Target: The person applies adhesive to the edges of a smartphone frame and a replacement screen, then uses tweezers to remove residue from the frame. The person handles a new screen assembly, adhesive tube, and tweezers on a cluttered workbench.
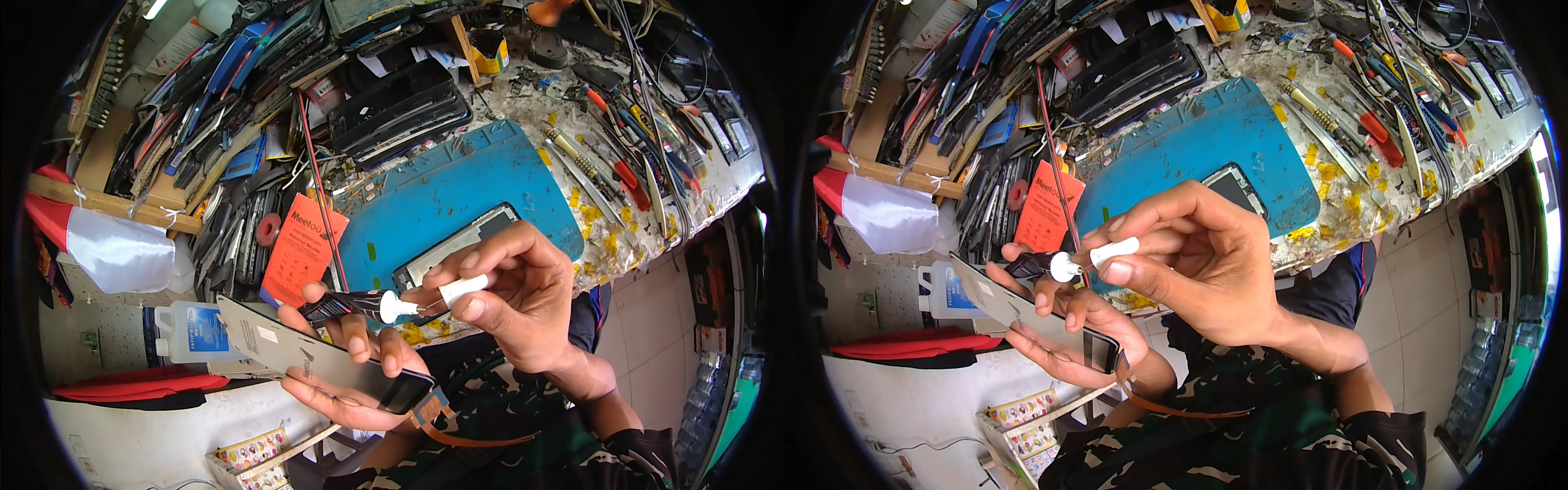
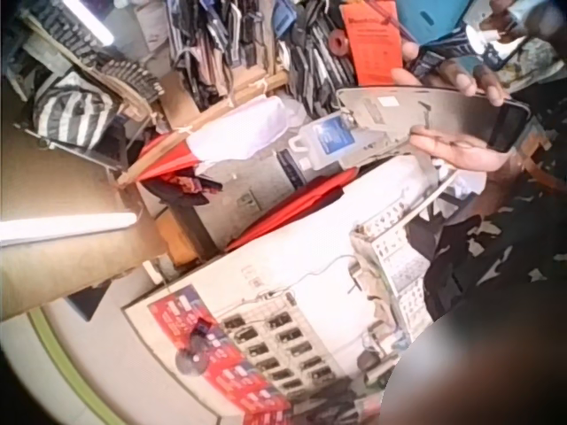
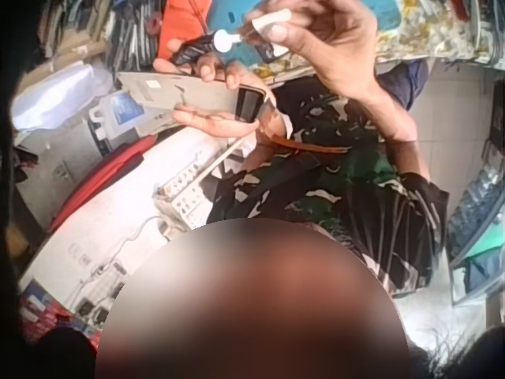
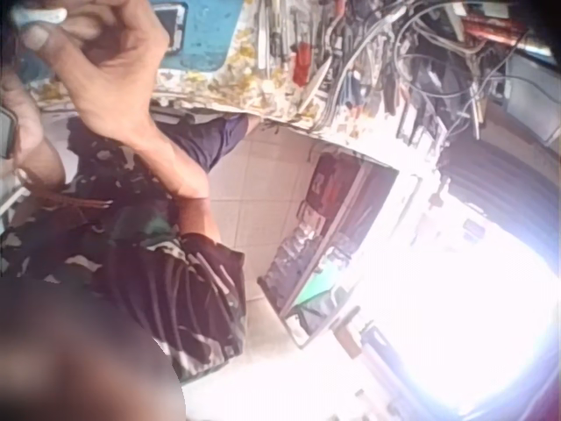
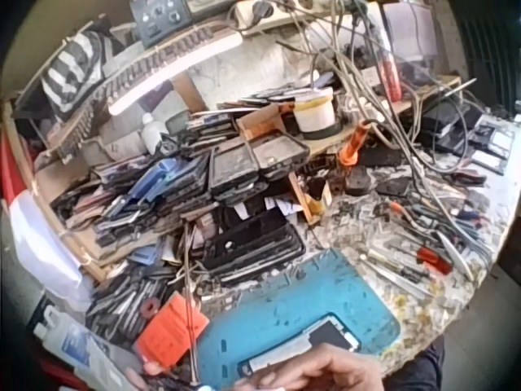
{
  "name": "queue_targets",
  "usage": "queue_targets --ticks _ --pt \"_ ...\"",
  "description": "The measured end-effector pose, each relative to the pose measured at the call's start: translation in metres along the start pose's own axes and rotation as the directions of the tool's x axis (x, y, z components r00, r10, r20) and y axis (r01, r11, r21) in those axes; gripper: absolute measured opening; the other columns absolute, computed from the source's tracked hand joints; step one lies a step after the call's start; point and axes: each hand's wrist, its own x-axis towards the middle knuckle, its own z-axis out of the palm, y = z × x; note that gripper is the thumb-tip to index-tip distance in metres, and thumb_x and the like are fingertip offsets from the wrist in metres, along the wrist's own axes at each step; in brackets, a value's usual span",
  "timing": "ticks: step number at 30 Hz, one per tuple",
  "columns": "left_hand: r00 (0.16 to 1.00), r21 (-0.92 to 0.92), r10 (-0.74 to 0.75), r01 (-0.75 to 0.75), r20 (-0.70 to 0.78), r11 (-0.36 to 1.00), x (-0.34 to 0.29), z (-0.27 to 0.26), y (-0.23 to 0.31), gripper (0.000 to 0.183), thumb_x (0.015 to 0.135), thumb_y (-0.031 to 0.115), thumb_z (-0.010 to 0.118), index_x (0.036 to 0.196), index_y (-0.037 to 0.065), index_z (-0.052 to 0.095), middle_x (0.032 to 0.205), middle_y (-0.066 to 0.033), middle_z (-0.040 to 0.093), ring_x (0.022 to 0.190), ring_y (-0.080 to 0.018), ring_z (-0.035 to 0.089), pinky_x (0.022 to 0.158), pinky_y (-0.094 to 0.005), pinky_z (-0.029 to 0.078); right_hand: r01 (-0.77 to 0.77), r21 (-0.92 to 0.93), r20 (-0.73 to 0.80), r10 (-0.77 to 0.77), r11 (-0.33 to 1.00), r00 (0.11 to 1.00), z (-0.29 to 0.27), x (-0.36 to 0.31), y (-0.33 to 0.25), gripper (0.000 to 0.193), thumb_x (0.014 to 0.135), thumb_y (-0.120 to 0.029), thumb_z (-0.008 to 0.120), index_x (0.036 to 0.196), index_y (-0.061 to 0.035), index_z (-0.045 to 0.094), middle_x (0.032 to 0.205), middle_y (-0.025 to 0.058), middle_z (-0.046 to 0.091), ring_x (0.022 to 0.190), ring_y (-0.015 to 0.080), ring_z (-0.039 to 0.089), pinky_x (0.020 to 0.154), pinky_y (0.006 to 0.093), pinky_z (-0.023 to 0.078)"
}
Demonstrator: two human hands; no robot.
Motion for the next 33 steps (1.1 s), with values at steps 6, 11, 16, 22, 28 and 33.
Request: queue_targets --ticks 6,11,16,22,28,33 --pt "0.977 -0.030 -0.090 0.097 0.191 0.995 0.0011 -0.0042 0.0029 0.065 0.103 0.039 0.033 0.154 0.004 0.014 0.158 -0.0152 0.018 0.100 -0.0195 0.047 0.071 -0.0295 0.047 0.000 0.034 -0.011 0.001 0.999 1.000 0.0021 -0.0019 0.0001 0.024 0.085 0.013 0.065 0.105 0.0088 0.052 0.107 0.0279 0.065 0.105 0.0280 0.067 0.093 0.0384 0.056" --pt "0.990 -0.016 -0.060 0.062 0.126 0.998 0.0003 -0.0024 0.0000 0.066 0.103 0.042 0.030 0.154 0.004 0.015 0.156 -0.0181 0.019 0.096 -0.0201 0.049 0.065 -0.0295 0.049 -0.010 0.022 -0.023 0.010 1.000 1.000 0.0023 -0.0028 -0.0023 0.024 0.085 0.013 0.065 0.105 0.0086 0.052 0.107 0.0276 0.066 0.105 0.0277 0.067 0.093 0.0382 0.056" --pt "1.000 -0.019 -0.010 0.010 0.008 1.000 -0.0011 -0.0001 -0.0012 0.068 0.103 0.050 0.023 0.153 0.005 0.021 0.152 -0.0200 0.024 0.090 -0.0215 0.052 0.055 -0.0309 0.052 -0.002 0.012 -0.014 0.002 1.000 1.000 0.0025 -0.0030 -0.0023 0.024 0.085 0.013 0.065 0.105 0.0085 0.053 0.107 0.0270 0.066 0.105 0.0272 0.067 0.093 0.0379 0.056" --pt "0.978 0.024 -0.082 0.079 0.190 0.997 0.0000 -0.0058 0.0026 0.067 0.103 0.038 0.034 0.154 0.003 0.010 0.157 -0.0198 0.019 0.097 -0.0196 0.047 0.068 -0.0267 0.047 -0.007 0.013 -0.018 0.007 1.000 1.000 0.0029 -0.0042 -0.0024 0.023 0.085 0.012 0.065 0.105 0.0084 0.053 0.106 0.0265 0.066 0.105 0.0268 0.067 0.093 0.0375 0.056" --pt "0.979 0.051 -0.091 0.083 0.184 0.995 0.0000 -0.0064 0.0042 0.066 0.103 0.037 0.034 0.154 0.002 0.010 0.157 -0.0197 0.019 0.097 -0.0190 0.048 0.069 -0.0275 0.048 -0.010 -0.005 -0.021 0.010 1.000 1.000 0.0024 -0.0047 -0.0021 0.023 0.085 0.011 0.065 0.104 0.0079 0.054 0.105 0.0259 0.067 0.105 0.0259 0.067 0.093 0.0366 0.056" --pt "0.999 0.022 -0.036 0.035 0.029 0.999 -0.0022 -0.0029 0.0033 0.066 0.103 0.047 0.027 0.152 0.003 0.020 0.153 -0.0206 0.026 0.090 -0.0201 0.051 0.057 -0.0286 0.049 -0.011 0.001 -0.023 0.011 1.000 1.000 0.0032 -0.0057 -0.0014 0.023 0.085 0.011 0.066 0.104 0.0075 0.054 0.105 0.0258 0.067 0.104 0.0256 0.067 0.093 0.0363 0.056"
